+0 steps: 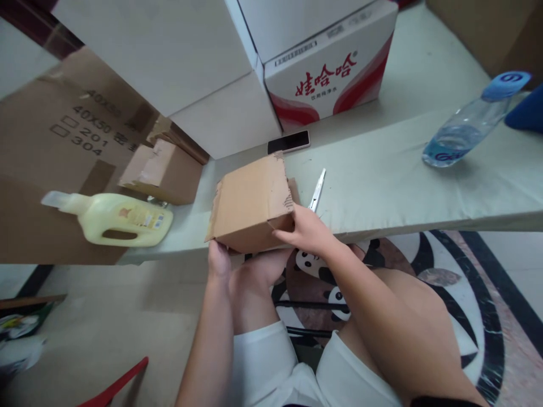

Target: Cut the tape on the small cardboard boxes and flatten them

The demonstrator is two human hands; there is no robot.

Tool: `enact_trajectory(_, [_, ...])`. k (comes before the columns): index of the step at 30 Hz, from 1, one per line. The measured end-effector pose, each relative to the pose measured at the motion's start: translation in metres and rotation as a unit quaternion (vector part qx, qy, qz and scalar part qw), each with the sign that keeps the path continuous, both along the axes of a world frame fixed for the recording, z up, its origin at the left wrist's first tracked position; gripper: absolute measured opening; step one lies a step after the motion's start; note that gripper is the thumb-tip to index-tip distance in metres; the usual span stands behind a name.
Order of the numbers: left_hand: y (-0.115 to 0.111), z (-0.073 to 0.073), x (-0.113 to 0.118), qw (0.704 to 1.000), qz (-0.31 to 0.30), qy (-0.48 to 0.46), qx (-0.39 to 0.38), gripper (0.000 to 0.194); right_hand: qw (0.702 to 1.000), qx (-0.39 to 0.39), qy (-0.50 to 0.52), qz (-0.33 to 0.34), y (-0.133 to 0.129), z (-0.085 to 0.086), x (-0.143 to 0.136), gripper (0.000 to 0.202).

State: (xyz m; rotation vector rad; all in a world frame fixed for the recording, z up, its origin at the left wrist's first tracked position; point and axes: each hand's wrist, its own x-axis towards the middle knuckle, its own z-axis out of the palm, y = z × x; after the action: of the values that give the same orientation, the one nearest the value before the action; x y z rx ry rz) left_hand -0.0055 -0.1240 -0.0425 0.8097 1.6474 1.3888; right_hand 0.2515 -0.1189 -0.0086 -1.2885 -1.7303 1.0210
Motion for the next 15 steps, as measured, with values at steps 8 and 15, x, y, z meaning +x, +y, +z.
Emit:
enact_trajectory(8, [-0.027,0.028,-0.012,0.993,-0.044,-0.082,0.071,0.019,0.97,-0.093,0.179,-0.134,0.003,0.004,0.01,0.051])
enact_trajectory(15, [-0.025,0.036,-0.011,0.998,-0.013,-0.028,0.059,0.042,0.944,-0.066,0.314,-0.072,-0.006,0.008,0.016,0.05])
